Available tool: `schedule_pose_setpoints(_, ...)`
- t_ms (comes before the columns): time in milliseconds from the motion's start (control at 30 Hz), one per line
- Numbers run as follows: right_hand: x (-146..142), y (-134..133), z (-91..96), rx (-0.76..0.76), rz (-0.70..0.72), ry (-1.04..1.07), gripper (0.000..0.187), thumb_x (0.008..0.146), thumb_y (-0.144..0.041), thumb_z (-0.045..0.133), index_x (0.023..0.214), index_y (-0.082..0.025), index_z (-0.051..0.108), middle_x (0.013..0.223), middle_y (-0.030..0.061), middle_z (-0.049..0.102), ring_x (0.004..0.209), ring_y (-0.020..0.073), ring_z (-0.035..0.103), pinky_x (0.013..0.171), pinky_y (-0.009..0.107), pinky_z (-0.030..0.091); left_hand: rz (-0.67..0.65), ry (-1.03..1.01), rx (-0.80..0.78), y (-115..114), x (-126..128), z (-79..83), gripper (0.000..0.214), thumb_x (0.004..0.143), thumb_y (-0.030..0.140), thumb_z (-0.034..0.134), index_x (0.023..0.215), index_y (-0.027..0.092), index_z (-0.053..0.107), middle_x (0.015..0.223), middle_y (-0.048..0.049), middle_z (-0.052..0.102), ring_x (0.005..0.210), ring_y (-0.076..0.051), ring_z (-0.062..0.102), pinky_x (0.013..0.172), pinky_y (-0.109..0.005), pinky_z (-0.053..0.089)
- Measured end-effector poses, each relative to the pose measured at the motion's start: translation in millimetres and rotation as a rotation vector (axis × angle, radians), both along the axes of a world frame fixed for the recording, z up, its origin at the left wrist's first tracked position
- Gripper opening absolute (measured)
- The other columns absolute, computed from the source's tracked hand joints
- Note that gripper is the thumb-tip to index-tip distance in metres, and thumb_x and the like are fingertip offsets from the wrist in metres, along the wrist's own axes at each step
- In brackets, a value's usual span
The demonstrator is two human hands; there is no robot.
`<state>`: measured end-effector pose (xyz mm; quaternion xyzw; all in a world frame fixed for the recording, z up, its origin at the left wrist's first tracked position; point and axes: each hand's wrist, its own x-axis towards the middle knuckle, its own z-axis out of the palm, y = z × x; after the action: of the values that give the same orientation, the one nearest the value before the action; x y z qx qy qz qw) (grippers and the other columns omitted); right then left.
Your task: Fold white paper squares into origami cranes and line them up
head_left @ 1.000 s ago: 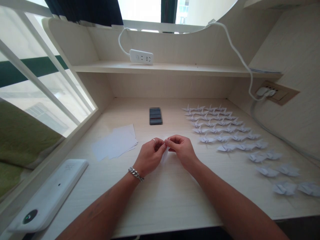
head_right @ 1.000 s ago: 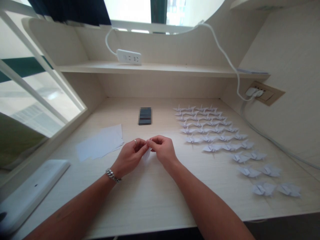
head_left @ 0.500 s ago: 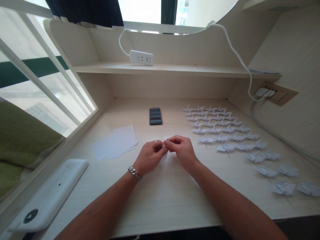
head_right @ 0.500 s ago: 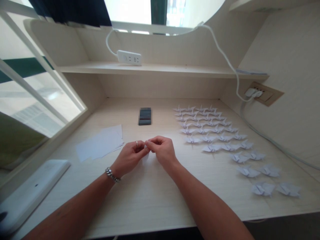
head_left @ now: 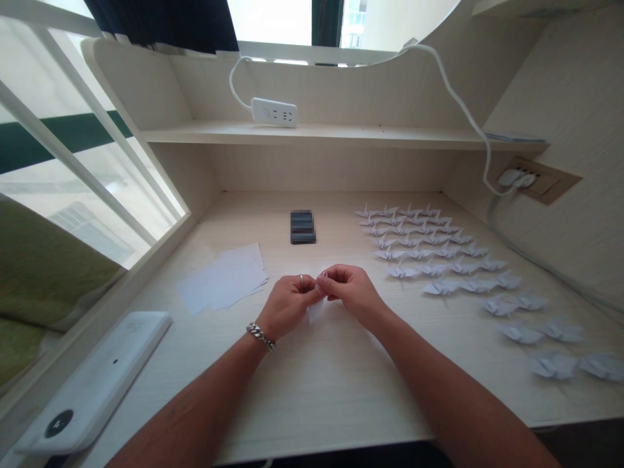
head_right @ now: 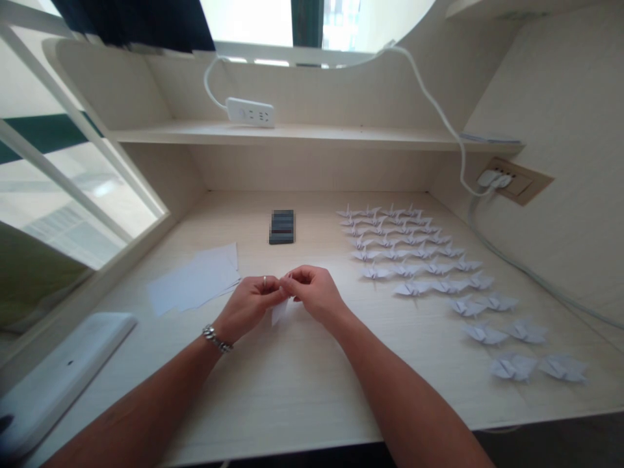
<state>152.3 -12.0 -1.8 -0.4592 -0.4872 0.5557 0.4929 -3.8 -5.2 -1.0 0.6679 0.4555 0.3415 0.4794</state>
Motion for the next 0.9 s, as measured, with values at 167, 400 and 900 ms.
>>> schedule_pose_setpoints(167,3.0,3.4,-3.1,0.037,-0.145,0.016,0.032,0.064,-0.045,0.076,0.074,-0.016,0.067,0.063,0.0004,0.064,0.062,0.0136,0.059,0.058,0.026,0.049,0.035,0.079,0.023,3.8,-3.8,1.1,0.024,0.073,0.036,0.069,0.065,0.015,0.063,0.061,0.0003,0.061,0.056,-0.012,0.050,0.054,-0.024,0.036)
schedule_pose_setpoints(400,3.4,3.5,-6.8,0.021,0.037,-0.114,0.025,0.066,-0.037,0.076,0.071,-0.015,0.064,0.068,0.0016,0.065,0.064,0.0135,0.059,0.059,0.026,0.047,0.211,-0.356,-0.073,6.6,-4.9,4.1,0.024,0.069,0.031,0.075,0.080,0.012,0.064,0.074,-0.0043,0.070,0.070,-0.015,0.064,0.071,-0.029,0.051)
schedule_pose_setpoints(900,-4.7,2.4,-9.8,0.102,-0.127,0.054,0.025,0.064,-0.030,0.078,0.077,-0.017,0.062,0.070,-0.0002,0.066,0.064,0.0137,0.060,0.056,0.025,0.050,0.149,-0.350,-0.017,4.5,-2.2,0.1,0.031,0.067,0.023,0.079,0.092,0.012,0.063,0.085,-0.0063,0.073,0.077,-0.016,0.069,0.074,-0.029,0.055)
